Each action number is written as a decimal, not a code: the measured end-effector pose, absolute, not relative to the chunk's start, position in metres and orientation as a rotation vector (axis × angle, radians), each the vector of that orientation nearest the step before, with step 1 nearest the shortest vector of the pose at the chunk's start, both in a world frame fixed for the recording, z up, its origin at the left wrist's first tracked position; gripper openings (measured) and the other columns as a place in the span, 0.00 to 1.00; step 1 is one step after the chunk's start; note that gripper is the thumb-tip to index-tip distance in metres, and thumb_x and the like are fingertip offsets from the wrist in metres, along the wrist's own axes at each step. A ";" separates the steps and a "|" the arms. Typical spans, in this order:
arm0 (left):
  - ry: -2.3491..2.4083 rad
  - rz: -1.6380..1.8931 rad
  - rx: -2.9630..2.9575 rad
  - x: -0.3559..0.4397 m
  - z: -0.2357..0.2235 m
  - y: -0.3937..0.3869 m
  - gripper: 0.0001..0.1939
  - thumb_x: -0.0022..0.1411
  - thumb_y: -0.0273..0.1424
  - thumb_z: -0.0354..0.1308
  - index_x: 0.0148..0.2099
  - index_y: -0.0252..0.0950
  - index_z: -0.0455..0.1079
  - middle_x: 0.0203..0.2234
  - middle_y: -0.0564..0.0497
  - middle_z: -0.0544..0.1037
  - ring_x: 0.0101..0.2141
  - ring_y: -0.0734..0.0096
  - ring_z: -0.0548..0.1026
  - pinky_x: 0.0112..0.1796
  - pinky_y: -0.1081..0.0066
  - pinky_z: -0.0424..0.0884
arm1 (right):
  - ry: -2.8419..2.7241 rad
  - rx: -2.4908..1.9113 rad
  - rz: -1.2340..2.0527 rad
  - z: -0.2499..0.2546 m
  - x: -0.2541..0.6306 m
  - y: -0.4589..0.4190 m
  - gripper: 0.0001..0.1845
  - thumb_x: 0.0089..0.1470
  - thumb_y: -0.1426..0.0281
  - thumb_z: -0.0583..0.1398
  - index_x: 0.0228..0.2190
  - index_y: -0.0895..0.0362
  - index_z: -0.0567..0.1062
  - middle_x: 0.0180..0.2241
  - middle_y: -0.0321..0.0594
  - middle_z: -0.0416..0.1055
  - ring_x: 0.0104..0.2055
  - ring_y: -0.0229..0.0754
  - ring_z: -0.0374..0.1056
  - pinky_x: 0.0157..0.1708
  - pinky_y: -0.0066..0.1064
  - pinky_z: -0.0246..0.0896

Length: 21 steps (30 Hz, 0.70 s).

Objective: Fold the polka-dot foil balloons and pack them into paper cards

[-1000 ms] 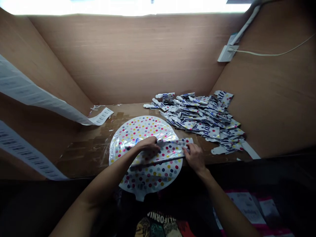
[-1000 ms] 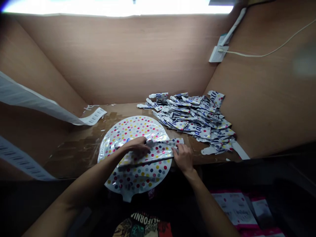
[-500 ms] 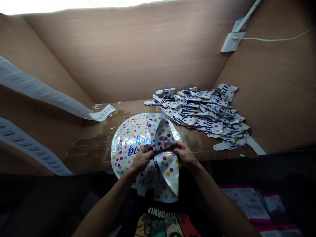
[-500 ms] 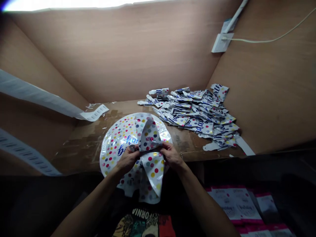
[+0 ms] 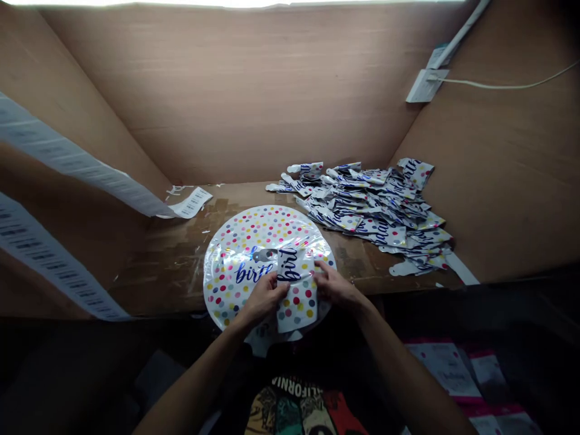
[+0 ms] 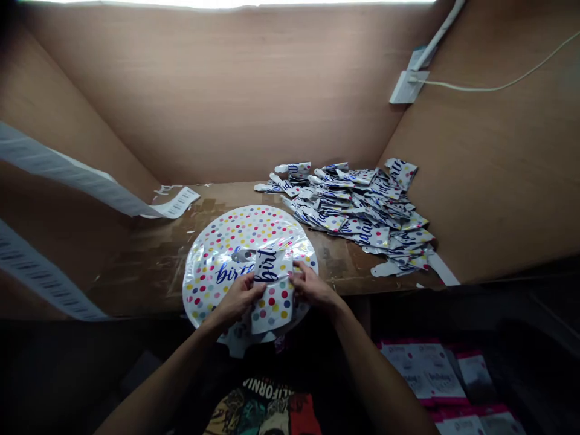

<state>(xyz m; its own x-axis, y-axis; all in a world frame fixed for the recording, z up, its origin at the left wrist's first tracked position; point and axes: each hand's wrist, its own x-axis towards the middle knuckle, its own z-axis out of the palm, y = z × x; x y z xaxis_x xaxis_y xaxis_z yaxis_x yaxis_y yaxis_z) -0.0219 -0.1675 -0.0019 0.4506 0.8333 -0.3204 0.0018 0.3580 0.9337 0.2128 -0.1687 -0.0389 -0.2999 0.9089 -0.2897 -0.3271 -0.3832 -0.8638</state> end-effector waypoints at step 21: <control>1.021 0.605 2.126 -0.030 0.030 -0.144 0.22 0.71 0.39 0.52 0.26 0.36 0.70 0.18 0.53 0.72 0.21 0.74 0.66 0.27 0.73 0.57 | -1.579 -1.148 1.217 0.008 0.228 -0.153 0.12 0.59 0.60 0.63 0.31 0.56 0.79 0.28 0.36 0.72 0.30 0.39 0.65 0.30 0.28 0.62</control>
<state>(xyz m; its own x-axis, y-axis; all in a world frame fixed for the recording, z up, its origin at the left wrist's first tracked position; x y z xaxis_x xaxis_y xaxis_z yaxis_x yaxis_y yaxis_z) -0.0299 -0.1437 0.0299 0.5816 0.8061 0.1098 0.4833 -0.4509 0.7504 0.2278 -0.1534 0.0075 -0.2520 0.9651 0.0719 0.1764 0.1188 -0.9771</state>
